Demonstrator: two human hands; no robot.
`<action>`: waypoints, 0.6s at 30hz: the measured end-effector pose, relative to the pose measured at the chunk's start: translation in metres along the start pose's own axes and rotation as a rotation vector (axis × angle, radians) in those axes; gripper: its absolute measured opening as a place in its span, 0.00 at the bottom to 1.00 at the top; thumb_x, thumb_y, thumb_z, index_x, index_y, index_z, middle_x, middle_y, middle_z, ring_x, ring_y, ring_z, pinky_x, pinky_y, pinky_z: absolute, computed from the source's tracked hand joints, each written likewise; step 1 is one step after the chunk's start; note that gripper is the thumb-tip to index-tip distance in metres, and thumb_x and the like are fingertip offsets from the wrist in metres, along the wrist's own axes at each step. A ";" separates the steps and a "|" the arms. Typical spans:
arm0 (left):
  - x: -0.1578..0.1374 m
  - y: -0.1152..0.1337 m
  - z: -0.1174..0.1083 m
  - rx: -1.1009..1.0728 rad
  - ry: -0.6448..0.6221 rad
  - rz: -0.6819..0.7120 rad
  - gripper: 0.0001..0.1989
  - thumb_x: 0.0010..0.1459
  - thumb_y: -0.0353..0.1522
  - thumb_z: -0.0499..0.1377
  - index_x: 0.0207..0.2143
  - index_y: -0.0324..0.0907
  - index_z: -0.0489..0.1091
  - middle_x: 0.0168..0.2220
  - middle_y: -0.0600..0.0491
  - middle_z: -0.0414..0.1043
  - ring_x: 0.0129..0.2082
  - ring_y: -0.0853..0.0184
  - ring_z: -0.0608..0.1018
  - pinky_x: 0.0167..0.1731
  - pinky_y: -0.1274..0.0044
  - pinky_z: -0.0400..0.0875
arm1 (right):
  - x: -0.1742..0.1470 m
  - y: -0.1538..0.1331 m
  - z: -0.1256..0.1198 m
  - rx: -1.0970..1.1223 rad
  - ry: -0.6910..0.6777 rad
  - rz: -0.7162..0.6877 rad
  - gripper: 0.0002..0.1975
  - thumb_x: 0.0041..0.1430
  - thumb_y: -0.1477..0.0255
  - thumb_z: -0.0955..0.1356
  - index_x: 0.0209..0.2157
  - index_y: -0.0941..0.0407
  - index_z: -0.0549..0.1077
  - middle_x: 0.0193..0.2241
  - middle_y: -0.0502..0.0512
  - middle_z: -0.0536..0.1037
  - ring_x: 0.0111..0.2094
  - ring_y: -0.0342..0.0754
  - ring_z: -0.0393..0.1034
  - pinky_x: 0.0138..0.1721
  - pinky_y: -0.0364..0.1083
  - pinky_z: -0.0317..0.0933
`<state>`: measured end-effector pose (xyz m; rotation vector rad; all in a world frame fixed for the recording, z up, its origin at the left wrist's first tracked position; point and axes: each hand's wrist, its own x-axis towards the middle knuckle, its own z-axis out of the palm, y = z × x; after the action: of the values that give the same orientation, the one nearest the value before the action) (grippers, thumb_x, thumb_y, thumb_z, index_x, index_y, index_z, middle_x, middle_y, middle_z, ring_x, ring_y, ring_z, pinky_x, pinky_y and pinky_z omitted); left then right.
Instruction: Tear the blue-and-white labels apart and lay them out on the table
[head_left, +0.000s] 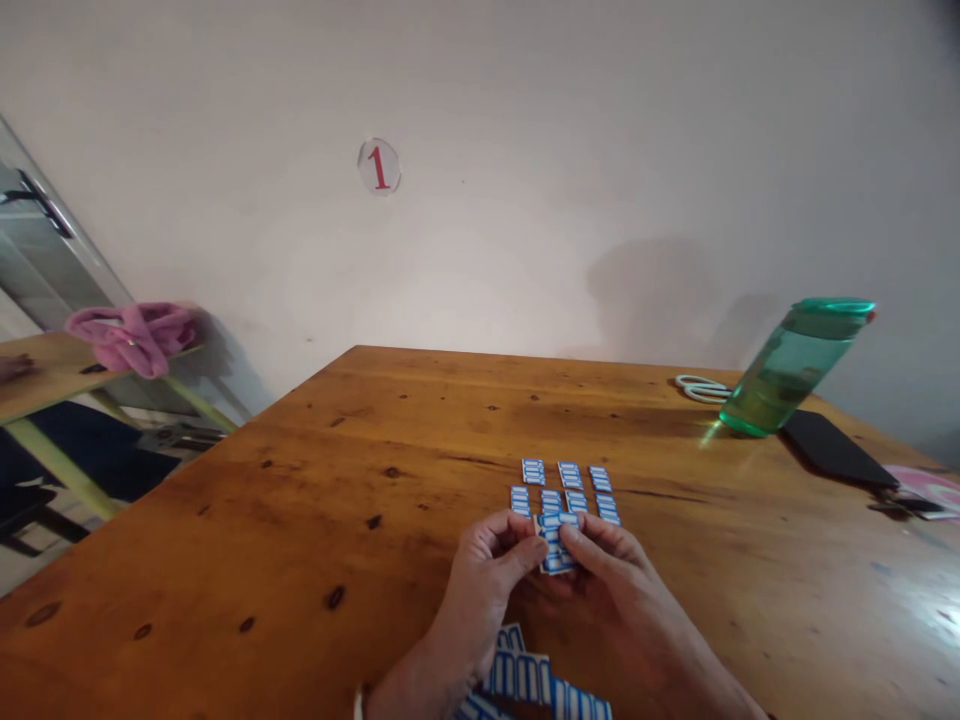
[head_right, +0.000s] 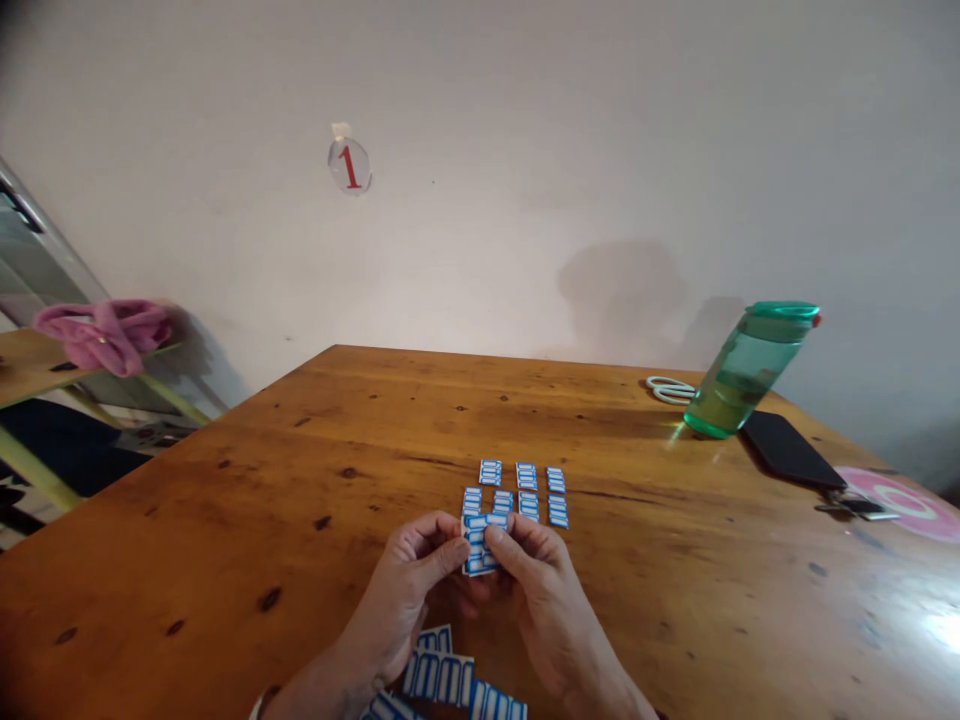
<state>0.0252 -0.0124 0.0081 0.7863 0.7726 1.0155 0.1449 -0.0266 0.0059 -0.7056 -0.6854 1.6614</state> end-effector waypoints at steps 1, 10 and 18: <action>-0.001 0.000 0.001 -0.016 -0.018 -0.001 0.12 0.42 0.34 0.65 0.22 0.39 0.64 0.18 0.57 0.70 0.15 0.71 0.73 0.16 0.82 0.66 | 0.000 0.000 0.000 0.014 -0.020 0.008 0.05 0.51 0.71 0.69 0.26 0.59 0.73 0.18 0.49 0.71 0.18 0.39 0.61 0.20 0.41 0.58; -0.001 0.001 0.002 -0.086 -0.158 0.032 0.14 0.43 0.36 0.64 0.23 0.38 0.62 0.17 0.52 0.73 0.13 0.71 0.73 0.14 0.82 0.68 | 0.000 0.001 -0.003 0.081 -0.102 0.085 0.09 0.53 0.70 0.67 0.23 0.60 0.72 0.14 0.48 0.69 0.15 0.39 0.60 0.18 0.40 0.56; -0.006 0.001 0.004 0.155 -0.029 0.249 0.09 0.49 0.32 0.60 0.31 0.40 0.63 0.24 0.56 0.70 0.19 0.73 0.73 0.21 0.81 0.68 | 0.002 0.004 -0.001 0.076 -0.014 0.012 0.03 0.52 0.74 0.68 0.27 0.58 0.74 0.18 0.48 0.71 0.19 0.38 0.61 0.23 0.39 0.57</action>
<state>0.0256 -0.0185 0.0123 1.0479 0.7472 1.1731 0.1428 -0.0254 0.0019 -0.6454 -0.6261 1.6957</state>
